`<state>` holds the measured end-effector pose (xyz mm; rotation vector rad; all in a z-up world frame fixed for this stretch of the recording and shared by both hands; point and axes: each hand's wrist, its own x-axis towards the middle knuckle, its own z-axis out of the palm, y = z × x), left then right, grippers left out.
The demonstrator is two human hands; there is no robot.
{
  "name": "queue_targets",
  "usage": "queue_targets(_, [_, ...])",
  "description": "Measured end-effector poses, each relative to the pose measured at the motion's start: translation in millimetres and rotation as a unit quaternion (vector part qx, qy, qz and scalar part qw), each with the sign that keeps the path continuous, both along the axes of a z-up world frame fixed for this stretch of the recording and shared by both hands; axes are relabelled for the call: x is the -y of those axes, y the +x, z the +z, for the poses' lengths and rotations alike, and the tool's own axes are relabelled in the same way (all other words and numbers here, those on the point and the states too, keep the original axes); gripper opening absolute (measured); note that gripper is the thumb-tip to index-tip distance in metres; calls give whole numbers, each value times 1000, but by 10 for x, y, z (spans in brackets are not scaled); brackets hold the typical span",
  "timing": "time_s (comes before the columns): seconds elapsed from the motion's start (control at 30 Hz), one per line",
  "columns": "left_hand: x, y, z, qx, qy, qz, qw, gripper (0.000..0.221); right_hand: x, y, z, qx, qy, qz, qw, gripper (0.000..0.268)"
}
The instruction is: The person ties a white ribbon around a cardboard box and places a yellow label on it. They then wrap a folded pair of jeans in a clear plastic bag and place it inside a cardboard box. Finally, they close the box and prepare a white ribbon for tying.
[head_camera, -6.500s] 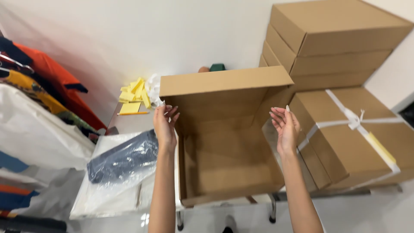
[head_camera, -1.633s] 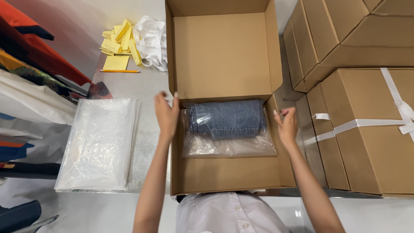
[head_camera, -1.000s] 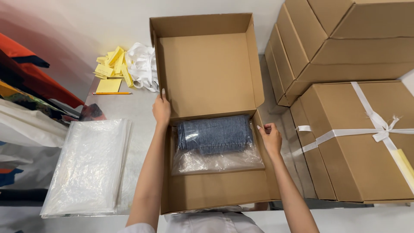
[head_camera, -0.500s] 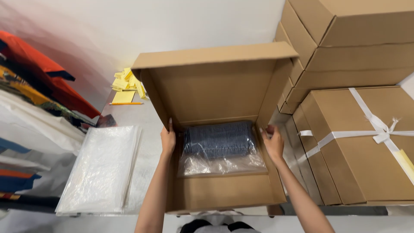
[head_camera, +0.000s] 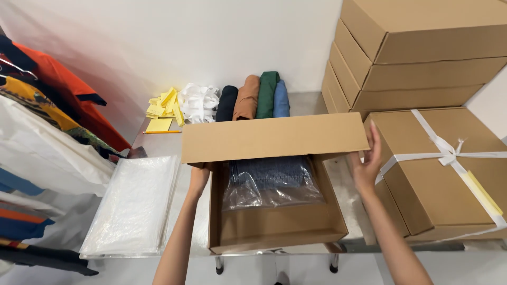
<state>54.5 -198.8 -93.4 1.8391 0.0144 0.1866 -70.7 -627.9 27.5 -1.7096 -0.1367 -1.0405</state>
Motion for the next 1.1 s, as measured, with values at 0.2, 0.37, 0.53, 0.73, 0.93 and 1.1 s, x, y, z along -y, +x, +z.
queue_targets(0.2, [61, -973, 1151, 98, -108, -10, 989, 82, -93, -483, 429, 44, -200, -68, 977, 48])
queue_targets(0.37, [100, -1710, 1324, 175, -122, -16, 977, 83, -82, -919, 272, -12, -298, -71, 952, 38])
queue_targets(0.53, [75, -2307, 1162, 139, -103, -9, 985, 69, -65, -1404, 56, -74, -314, -32, 946, 40])
queue_targets(0.73, [29, -2771, 521, 65, -113, 23, 991, 40, 1, -1778, -386, -266, -268, 21, 926, 45])
queue_targets(0.93, [-84, -3005, 172, -48, -60, 18, 997, 26, -105, -1893, -645, -471, -273, 50, 837, 38])
queue_targets(1.1, [-152, -3062, 306, -90, -36, -20, 995, 29, -310, -1919, -384, -526, -246, 118, 805, 44])
